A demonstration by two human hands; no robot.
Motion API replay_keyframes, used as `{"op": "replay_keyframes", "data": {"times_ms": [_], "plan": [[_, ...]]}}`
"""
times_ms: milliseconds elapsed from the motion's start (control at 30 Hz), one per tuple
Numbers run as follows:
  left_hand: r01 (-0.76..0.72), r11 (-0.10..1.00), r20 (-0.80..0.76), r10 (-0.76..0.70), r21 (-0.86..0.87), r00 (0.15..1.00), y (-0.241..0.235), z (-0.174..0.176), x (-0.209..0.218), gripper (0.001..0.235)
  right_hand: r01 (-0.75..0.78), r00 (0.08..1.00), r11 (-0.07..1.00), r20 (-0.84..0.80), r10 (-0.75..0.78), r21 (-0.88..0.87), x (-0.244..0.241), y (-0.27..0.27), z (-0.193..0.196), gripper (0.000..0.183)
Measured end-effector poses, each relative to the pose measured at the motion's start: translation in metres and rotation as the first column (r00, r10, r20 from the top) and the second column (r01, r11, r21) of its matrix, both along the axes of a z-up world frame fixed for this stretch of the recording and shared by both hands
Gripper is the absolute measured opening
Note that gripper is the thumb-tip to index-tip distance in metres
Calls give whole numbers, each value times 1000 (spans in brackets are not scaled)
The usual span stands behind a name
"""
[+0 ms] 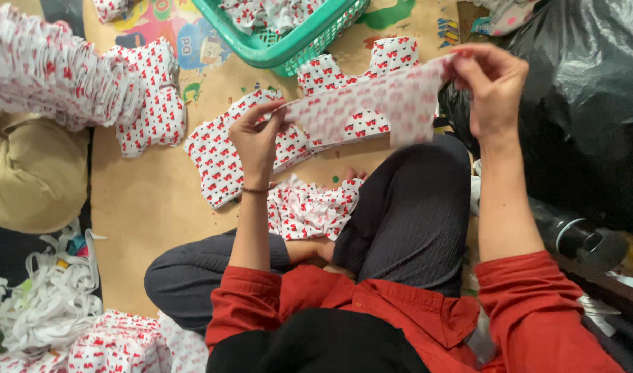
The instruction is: The person sits on the floor and folds small pieces of patterned fabric by hand. They repeatedly pick up a piece, fold it into a smaller square, and place it on a growing stack. Another person is visible nearby, also handling the fabric.
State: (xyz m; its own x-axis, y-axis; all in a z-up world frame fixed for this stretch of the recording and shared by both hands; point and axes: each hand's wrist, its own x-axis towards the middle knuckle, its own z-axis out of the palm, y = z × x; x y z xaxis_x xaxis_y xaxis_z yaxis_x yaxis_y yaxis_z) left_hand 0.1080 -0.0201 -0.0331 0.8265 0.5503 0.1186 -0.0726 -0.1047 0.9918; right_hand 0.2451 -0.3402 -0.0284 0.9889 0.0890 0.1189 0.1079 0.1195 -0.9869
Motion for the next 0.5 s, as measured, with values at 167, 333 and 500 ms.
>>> {"op": "replay_keyframes", "data": {"times_ms": [167, 333, 500], "plan": [[16, 994, 126, -31, 112, 992, -6, -48, 29, 20, -12, 987, 1000, -157, 10, -17, 26, -17, -21, 27], [21, 993, -29, -18, 118, 999, -16, -133, 25, 22, -124, 991, 908, -95, 93, -400, 41, -35, -124, 11], [70, 951, -204, -8, 303, 979, -10, -199, 9, 26, -176, 982, 639, -178, 62, -748, 44, -40, -205, 19]]}}
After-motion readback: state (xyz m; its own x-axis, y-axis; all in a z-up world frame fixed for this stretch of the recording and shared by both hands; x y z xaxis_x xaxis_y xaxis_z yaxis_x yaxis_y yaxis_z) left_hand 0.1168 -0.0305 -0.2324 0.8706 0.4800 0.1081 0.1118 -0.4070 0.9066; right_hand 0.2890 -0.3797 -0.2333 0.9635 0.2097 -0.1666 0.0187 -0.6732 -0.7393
